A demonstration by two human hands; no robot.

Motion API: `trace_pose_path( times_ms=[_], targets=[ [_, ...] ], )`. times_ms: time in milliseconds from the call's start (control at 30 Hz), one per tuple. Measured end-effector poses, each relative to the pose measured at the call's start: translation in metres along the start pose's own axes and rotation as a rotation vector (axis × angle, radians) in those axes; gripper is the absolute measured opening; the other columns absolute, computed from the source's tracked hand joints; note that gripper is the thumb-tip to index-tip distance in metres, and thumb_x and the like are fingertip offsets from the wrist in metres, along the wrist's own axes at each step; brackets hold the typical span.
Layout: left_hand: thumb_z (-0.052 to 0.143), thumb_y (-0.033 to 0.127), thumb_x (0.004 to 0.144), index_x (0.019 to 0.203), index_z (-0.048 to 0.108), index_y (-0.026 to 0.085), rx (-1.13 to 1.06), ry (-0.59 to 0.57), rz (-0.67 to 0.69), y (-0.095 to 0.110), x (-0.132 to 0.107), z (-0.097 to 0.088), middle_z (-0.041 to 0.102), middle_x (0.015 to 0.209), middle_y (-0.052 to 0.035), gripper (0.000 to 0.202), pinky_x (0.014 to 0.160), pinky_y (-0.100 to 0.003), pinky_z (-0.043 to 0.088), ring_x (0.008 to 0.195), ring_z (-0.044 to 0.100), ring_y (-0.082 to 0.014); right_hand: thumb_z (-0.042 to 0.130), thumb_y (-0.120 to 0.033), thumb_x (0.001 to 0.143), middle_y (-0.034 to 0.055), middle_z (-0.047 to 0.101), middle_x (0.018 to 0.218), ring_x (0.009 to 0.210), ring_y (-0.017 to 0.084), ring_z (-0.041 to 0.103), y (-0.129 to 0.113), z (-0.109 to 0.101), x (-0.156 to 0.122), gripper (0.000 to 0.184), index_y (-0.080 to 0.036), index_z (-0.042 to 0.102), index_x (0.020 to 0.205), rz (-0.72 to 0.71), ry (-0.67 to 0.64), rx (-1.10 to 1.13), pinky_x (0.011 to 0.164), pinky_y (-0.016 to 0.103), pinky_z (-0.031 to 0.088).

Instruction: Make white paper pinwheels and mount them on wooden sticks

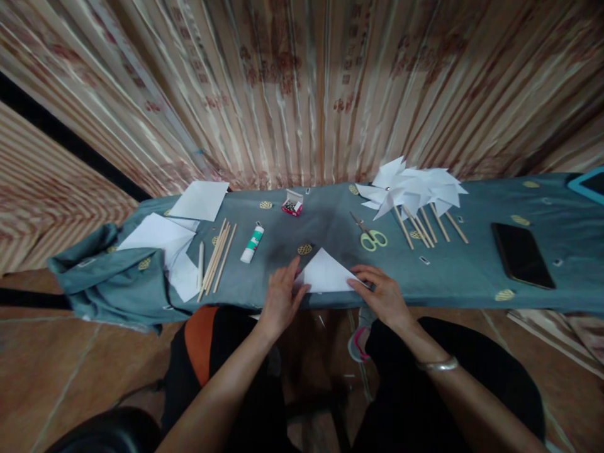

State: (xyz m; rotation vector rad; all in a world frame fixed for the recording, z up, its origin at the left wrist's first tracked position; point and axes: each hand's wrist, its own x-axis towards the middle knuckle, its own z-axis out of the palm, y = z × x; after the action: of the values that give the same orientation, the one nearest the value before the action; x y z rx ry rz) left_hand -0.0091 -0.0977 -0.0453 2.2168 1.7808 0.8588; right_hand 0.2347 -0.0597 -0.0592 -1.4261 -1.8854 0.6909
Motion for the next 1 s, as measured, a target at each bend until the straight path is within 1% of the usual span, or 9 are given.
trace_pose_path(
  times_ms=[33, 100, 167, 200, 333, 433, 567, 733, 1000],
  targets=[
    [0.051, 0.026, 0.094, 0.139, 0.045, 0.017, 0.055, 0.021, 0.071, 0.003, 0.000, 0.000, 0.063, 0.126, -0.0145, 0.046, 0.092, -0.041, 0.047, 0.112, 0.059, -0.0261, 0.056, -0.048, 0.086, 0.0074, 0.072, 0.105, 0.097, 0.025, 0.066, -0.001, 0.000, 0.001, 0.031, -0.024, 0.067, 0.071, -0.002, -0.003, -0.011, 0.085, 0.041, 0.051],
    [0.044, 0.015, 0.095, 0.139, 0.045, 0.018, 0.151, 0.023, 0.248, 0.011, -0.001, 0.001, 0.053, 0.141, -0.0135, 0.044, 0.105, -0.043, 0.038, 0.131, 0.046, -0.0256, 0.057, -0.046, 0.086, 0.0075, 0.072, 0.103, 0.096, 0.025, 0.066, -0.002, -0.001, 0.003, 0.030, -0.023, 0.067, 0.070, -0.009, -0.022, -0.022, 0.086, 0.041, 0.050],
    [0.038, 0.010, 0.095, 0.137, 0.046, 0.017, 0.201, -0.023, 0.381, 0.020, -0.005, 0.005, 0.051, 0.144, -0.0113, 0.043, 0.113, -0.044, 0.029, 0.141, 0.035, -0.0232, 0.057, -0.043, 0.085, 0.0075, 0.072, 0.103, 0.096, 0.025, 0.066, -0.002, -0.002, 0.004, 0.028, -0.023, 0.066, 0.068, -0.016, -0.039, -0.026, 0.087, 0.042, 0.050],
    [0.038, 0.011, 0.095, 0.138, 0.045, 0.016, 0.220, -0.063, 0.403, 0.023, -0.007, 0.007, 0.050, 0.145, -0.0111, 0.043, 0.115, -0.045, 0.026, 0.143, 0.031, -0.0227, 0.057, -0.042, 0.085, 0.0074, 0.071, 0.103, 0.096, 0.025, 0.066, -0.003, -0.002, 0.004, 0.027, -0.023, 0.066, 0.068, -0.019, -0.042, -0.030, 0.088, 0.042, 0.050],
    [0.044, 0.027, 0.095, 0.144, 0.035, 0.012, 0.263, -0.229, 0.332, 0.031, -0.015, 0.017, 0.039, 0.152, -0.0151, 0.052, 0.117, -0.052, 0.022, 0.147, 0.023, -0.0265, 0.058, -0.041, 0.085, 0.0073, 0.071, 0.103, 0.096, 0.025, 0.066, -0.002, -0.003, 0.004, 0.025, -0.023, 0.066, 0.069, -0.029, -0.043, -0.043, 0.089, 0.043, 0.050],
    [0.049, 0.036, 0.094, 0.146, 0.031, 0.011, 0.262, -0.286, 0.304, 0.031, -0.016, 0.020, 0.033, 0.155, -0.0158, 0.061, 0.117, -0.054, 0.021, 0.147, 0.020, -0.0288, 0.058, -0.040, 0.085, 0.0077, 0.071, 0.102, 0.097, 0.026, 0.065, -0.003, -0.003, 0.003, 0.025, -0.023, 0.065, 0.069, -0.036, -0.040, -0.049, 0.089, 0.044, 0.050],
    [0.049, 0.041, 0.093, 0.148, 0.028, 0.011, 0.249, -0.307, 0.290, 0.030, -0.014, 0.019, 0.032, 0.156, -0.0168, 0.066, 0.117, -0.055, 0.020, 0.147, 0.020, -0.0276, 0.058, -0.040, 0.086, 0.0077, 0.071, 0.101, 0.096, 0.025, 0.067, -0.003, -0.003, 0.002, 0.025, -0.024, 0.065, 0.069, -0.048, -0.015, -0.057, 0.089, 0.042, 0.050],
    [0.045, 0.043, 0.095, 0.148, 0.028, 0.012, 0.234, -0.317, 0.281, 0.029, -0.007, 0.018, 0.033, 0.155, -0.0166, 0.063, 0.117, -0.057, 0.016, 0.146, 0.024, -0.0273, 0.056, -0.042, 0.087, 0.0084, 0.072, 0.101, 0.096, 0.025, 0.067, -0.003, -0.002, 0.002, 0.028, -0.023, 0.065, 0.069, -0.032, 0.002, -0.069, 0.088, 0.042, 0.051],
    [0.043, 0.048, 0.095, 0.147, 0.031, 0.013, 0.241, -0.299, 0.282, 0.027, -0.002, 0.021, 0.036, 0.153, -0.0171, 0.064, 0.117, -0.058, 0.013, 0.144, 0.028, -0.0280, 0.057, -0.040, 0.087, 0.0078, 0.072, 0.099, 0.093, 0.024, 0.068, -0.004, -0.002, 0.005, 0.026, -0.023, 0.065, 0.068, -0.026, -0.001, -0.075, 0.087, 0.040, 0.051]
  ],
)
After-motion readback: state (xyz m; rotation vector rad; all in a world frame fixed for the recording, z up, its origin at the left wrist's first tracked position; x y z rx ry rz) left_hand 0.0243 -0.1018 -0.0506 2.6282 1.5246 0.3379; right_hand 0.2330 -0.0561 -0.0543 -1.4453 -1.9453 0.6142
